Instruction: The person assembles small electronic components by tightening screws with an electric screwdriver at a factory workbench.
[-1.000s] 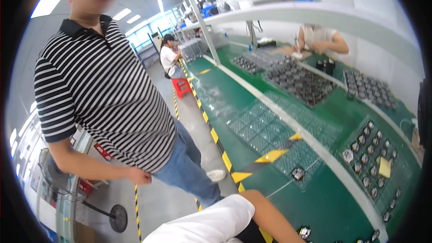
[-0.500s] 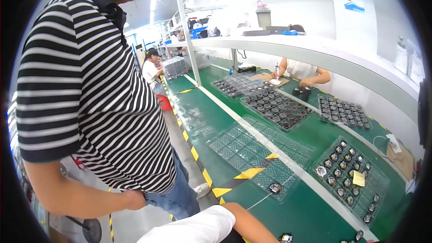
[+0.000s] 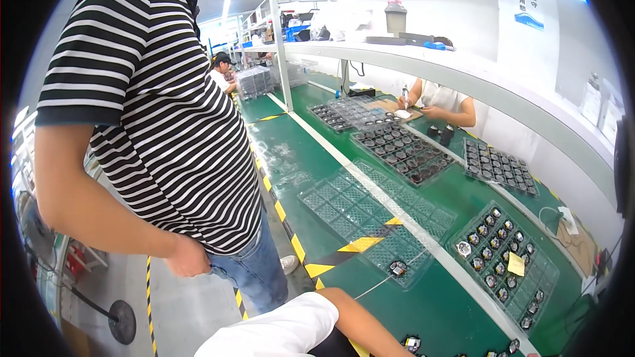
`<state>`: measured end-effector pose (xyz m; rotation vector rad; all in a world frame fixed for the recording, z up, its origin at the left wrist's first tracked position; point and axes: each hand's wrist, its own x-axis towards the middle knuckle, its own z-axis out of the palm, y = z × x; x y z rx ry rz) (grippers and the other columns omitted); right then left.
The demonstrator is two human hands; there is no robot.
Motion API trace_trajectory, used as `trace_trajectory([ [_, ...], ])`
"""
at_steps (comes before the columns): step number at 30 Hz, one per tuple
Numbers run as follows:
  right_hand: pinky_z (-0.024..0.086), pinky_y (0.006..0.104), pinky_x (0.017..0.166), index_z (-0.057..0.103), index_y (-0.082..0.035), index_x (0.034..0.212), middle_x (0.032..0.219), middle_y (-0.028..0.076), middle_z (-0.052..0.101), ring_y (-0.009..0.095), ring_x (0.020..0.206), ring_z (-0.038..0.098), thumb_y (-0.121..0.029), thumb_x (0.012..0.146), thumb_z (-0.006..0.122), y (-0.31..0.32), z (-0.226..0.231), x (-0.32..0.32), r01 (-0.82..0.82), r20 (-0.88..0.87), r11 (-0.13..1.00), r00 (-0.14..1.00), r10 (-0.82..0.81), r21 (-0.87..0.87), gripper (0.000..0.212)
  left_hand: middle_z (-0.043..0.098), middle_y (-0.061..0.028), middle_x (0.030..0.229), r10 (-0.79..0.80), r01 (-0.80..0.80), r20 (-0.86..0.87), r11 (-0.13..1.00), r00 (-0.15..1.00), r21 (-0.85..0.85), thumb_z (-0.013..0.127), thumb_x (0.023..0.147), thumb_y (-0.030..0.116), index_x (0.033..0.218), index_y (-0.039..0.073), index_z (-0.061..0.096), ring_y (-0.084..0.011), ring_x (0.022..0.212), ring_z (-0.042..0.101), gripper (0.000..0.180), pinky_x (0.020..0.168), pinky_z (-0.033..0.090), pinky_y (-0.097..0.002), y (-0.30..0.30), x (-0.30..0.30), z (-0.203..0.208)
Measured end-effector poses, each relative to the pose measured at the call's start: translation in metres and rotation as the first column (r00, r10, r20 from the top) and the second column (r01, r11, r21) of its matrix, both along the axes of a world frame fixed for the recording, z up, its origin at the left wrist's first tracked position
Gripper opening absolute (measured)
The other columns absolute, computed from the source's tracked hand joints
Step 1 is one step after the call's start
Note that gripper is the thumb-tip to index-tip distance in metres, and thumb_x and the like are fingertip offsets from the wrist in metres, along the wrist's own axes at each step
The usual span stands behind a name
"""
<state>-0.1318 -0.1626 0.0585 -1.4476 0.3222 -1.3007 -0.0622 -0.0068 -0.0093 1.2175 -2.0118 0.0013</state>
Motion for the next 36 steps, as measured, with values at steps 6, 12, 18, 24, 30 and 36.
trace_trajectory([
  [6, 0.038, 0.0287, 0.044, 0.060, -0.003, 0.080, 0.062, 0.003, 0.056, 0.014, 0.052, 0.050, -0.015, 0.093, 0.068, 0.006, 0.009, 0.005, 0.042, -0.015, 0.986, 0.999, -0.045, -0.161, 0.019, 0.053, -0.0195, 0.086, -0.028, 0.027, -0.030, 0.998, 0.999, -0.057, 0.052, 0.099, 0.023, 0.095, -0.002, 0.049, -0.0383, 0.075, 0.059, 0.026, 0.059, 0.048, -0.0470, 0.000, 0.001, -0.006],
  [12, 0.041, 0.0354, 0.049, 0.062, -0.004, 0.077, 0.066, 0.004, 0.057, 0.017, 0.054, 0.049, -0.018, 0.092, 0.070, -0.032, -0.021, -0.007, 0.202, -0.064, 0.929, 0.971, -0.232, -0.311, 0.021, 0.053, -0.0201, 0.085, -0.017, 0.019, 0.032, 0.999, 0.999, -0.051, 0.051, 0.098, 0.024, 0.095, -0.003, 0.051, -0.0393, 0.076, 0.058, 0.027, 0.061, 0.046, -0.0479, -0.003, -0.002, -0.002],
  [18, 0.040, 0.0348, 0.047, 0.061, -0.004, 0.078, 0.067, 0.003, 0.055, 0.017, 0.053, 0.048, -0.018, 0.091, 0.070, -0.031, -0.005, -0.005, 0.245, -0.008, 0.951, 0.968, -0.251, -0.191, 0.020, 0.055, -0.0165, 0.088, 0.153, -0.139, 0.093, 0.980, 0.984, -0.144, 0.050, 0.097, 0.028, 0.094, 0.001, 0.055, -0.0349, 0.082, 0.060, 0.028, 0.067, 0.047, -0.0469, -0.016, -0.003, -0.008],
  [24, 0.038, 0.0293, 0.044, 0.062, -0.001, 0.094, 0.067, 0.004, 0.055, 0.015, 0.051, 0.049, -0.009, 0.084, 0.073, -0.009, 0.014, 0.009, 0.191, 0.005, 0.981, 0.982, -0.191, 0.021, 0.017, 0.059, -0.0248, 0.118, 0.415, -0.396, 0.170, 0.908, 0.894, -0.137, 0.058, 0.092, 0.037, 0.107, 0.001, 0.060, -0.0393, 0.115, 0.057, 0.039, 0.100, 0.044, -0.0578, 0.042, 0.015, 0.013],
  [30, 0.036, 0.0275, 0.045, 0.061, -0.001, 0.107, 0.065, 0.004, 0.050, 0.014, 0.048, 0.044, -0.003, 0.084, 0.067, 0.004, 0.024, 0.001, 0.003, 0.099, 0.987, 0.995, -0.019, 0.159, 0.024, 0.057, -0.0198, 0.129, 0.466, -0.473, 0.158, 0.881, 0.870, 0.010, 0.069, 0.087, 0.040, 0.109, 0.004, 0.061, -0.0386, 0.130, 0.048, 0.044, 0.115, 0.029, -0.0621, 0.077, 0.030, -0.002],
  [36, 0.042, 0.0343, 0.033, 0.045, -0.005, 0.114, 0.064, 0.004, 0.047, 0.013, 0.040, 0.045, 0.003, 0.083, 0.061, -0.032, 0.016, -0.031, -0.866, 0.486, 0.269, 0.466, 0.740, 0.422, 0.035, 0.053, -0.0250, 0.137, 0.396, -0.416, 0.139, 0.892, 0.908, 0.178, 0.072, 0.082, 0.041, 0.125, -0.005, 0.059, -0.0379, 0.134, 0.045, 0.064, 0.116, 0.033, -0.0542, 0.074, 0.040, 0.011],
])
